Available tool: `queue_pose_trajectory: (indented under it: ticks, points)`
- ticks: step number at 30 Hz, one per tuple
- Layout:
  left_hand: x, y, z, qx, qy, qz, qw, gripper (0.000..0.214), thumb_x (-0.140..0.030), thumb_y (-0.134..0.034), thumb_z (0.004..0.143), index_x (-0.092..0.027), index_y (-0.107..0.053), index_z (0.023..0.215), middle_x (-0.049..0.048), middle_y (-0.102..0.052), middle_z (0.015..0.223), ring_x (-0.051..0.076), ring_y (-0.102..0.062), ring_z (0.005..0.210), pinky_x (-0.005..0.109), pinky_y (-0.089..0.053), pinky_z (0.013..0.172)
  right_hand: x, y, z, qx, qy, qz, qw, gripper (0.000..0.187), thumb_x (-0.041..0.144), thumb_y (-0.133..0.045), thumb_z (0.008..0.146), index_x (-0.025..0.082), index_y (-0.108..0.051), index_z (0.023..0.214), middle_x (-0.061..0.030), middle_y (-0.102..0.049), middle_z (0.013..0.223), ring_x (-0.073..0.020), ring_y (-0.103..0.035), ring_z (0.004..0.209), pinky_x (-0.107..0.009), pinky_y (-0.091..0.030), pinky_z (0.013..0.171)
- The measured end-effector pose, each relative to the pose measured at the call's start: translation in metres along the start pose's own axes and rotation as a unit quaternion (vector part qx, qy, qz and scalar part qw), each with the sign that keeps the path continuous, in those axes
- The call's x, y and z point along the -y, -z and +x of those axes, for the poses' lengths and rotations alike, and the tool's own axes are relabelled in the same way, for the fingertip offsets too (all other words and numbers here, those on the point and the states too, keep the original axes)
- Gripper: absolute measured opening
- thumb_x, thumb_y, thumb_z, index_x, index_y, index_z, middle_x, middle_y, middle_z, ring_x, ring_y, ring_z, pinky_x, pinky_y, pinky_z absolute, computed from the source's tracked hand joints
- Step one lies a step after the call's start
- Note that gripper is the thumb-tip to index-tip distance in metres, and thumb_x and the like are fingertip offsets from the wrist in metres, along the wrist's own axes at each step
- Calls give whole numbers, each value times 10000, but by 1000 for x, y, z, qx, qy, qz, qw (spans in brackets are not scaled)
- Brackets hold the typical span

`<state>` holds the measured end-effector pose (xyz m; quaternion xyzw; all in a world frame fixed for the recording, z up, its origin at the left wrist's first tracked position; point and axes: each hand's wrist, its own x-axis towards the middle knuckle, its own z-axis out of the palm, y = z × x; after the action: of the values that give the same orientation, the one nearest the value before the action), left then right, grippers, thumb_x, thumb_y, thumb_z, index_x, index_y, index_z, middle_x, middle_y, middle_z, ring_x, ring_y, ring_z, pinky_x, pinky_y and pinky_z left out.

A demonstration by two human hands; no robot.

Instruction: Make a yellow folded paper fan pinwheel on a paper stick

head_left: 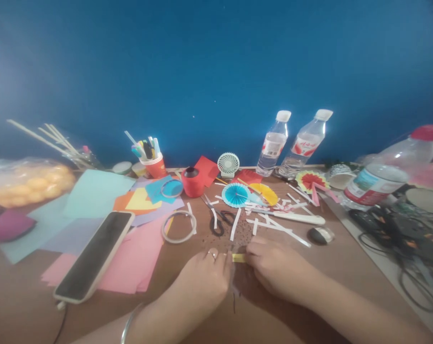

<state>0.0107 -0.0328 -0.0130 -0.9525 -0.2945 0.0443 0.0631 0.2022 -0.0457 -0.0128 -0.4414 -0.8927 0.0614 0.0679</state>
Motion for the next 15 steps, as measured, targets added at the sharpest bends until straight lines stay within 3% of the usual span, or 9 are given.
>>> queue_pose_trajectory:
  ticks: [4, 11, 15]
  points:
    - [-2, -2, -3, -14, 2, -22, 1000, 285, 6, -381, 695, -136, -533, 890, 80, -575, 805, 218, -522, 717, 343, -413, 595, 4, -1, 2, -33, 1, -28, 999, 145, 176, -436, 790, 189, -581, 785, -20, -537, 706, -146, -422, 679, -278, -233, 557]
    - [7, 3, -7, 36, 23, -23, 999, 257, 12, -383, 669, -131, -552, 798, 76, -545, 789, 213, -493, 718, 363, -399, 641, -10, 14, -5, 16, -26, -69, 997, 148, 189, -511, 684, 183, -582, 555, -31, -543, 567, -169, -422, 659, -320, -220, 618]
    - [19, 9, 2, 26, 23, -108, 994, 140, -84, -420, 718, -146, -543, 694, 51, -525, 733, 178, -479, 723, 311, -379, 665, -7, 17, -3, 30, -37, -58, 997, 190, 193, -489, 705, 173, -573, 537, -31, -549, 554, -158, -434, 628, -301, -237, 603]
